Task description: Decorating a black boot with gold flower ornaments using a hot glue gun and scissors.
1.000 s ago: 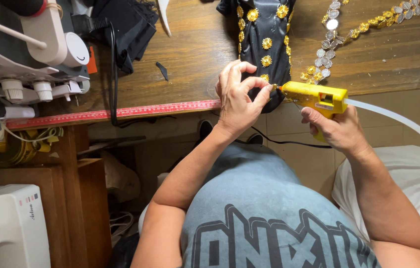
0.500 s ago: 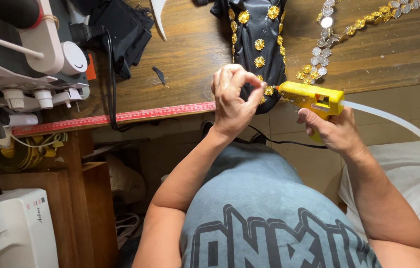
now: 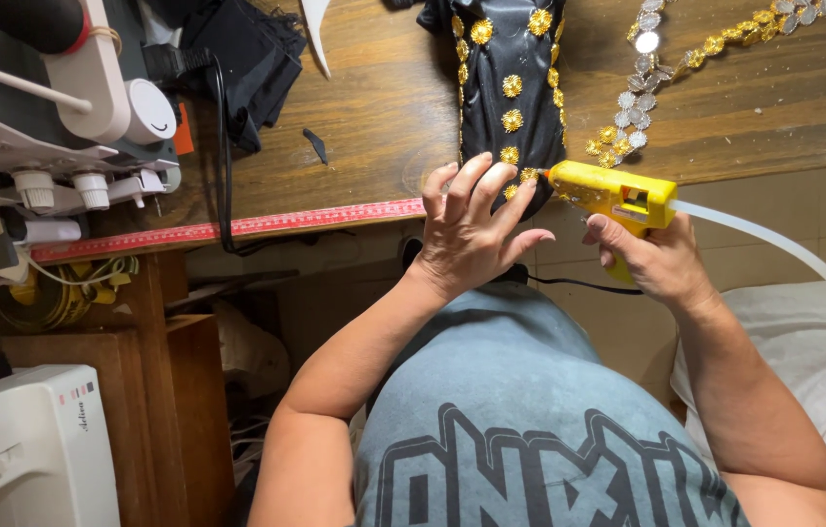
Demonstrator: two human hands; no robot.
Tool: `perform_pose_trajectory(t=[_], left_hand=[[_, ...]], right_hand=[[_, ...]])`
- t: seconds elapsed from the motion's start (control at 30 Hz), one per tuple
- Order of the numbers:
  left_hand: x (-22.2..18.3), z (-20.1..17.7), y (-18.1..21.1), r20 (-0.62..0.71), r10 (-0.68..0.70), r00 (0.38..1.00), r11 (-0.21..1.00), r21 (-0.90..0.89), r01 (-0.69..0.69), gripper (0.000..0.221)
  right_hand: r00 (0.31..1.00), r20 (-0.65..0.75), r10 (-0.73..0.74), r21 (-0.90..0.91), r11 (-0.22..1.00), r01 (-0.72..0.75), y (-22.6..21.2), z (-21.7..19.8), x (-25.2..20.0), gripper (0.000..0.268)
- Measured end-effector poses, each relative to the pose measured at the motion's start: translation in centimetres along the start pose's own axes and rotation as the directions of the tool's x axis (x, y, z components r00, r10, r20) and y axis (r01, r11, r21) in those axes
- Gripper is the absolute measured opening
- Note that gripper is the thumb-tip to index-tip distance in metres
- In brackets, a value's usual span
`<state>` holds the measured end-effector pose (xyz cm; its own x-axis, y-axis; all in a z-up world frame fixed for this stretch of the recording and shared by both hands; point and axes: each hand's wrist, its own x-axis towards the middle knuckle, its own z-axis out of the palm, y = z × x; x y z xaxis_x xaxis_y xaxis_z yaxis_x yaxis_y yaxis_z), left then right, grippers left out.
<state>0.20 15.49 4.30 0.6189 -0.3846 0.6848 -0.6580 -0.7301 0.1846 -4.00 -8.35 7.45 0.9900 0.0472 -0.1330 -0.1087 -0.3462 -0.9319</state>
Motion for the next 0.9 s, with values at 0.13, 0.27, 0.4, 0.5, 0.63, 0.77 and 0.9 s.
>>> perform_pose_trajectory(t=[0.13,0.27,0.4,0.5,0.63,0.77,0.9], left_hand=[[0.0,0.2,0.0,0.015,-0.004,1.000,1.000,0.020,0.003,0.053],[-0.1,0.0,-0.3,0.026,-0.006,1.000,1.000,0.003,0.006,0.054],[0.3,-0.3,-0.6,0.022,-0.002,1.000,1.000,-0.022,0.002,0.058],[0.5,-0.2,-0.7,0.041,0.016,0.999,1.000,-0.009,-0.015,0.061],[1.2,0.0,-0.6,0.049,0.041,0.998,0.999,0.018,-0.042,0.066],[1.9,-0.8,-0.6,0.111,0.112,0.987,0.985,0.119,-0.126,0.076],[3.4,-2.3,-1.2,0.154,0.116,0.981,0.993,0.007,-0.119,0.069]], right_hand=[[1.000,0.003,0.007,0.016,1.000,-0.007,0.4,0.0,0.0,0.026],[0.998,-0.011,0.065,0.143,0.988,-0.063,1.4,0.2,0.0,0.024],[0.996,-0.035,0.084,0.230,0.970,-0.074,2.4,0.1,0.0,0.021],[0.992,-0.068,0.108,0.309,0.947,-0.082,2.5,0.3,-0.4,0.022],[0.988,-0.099,0.117,0.350,0.934,-0.075,2.9,0.4,-1.2,0.025],[0.980,-0.115,0.164,0.506,0.858,-0.084,3.6,0.1,-2.6,0.039],[0.949,-0.150,0.278,0.637,0.761,-0.122,3.4,-0.4,-4.3,0.050]])
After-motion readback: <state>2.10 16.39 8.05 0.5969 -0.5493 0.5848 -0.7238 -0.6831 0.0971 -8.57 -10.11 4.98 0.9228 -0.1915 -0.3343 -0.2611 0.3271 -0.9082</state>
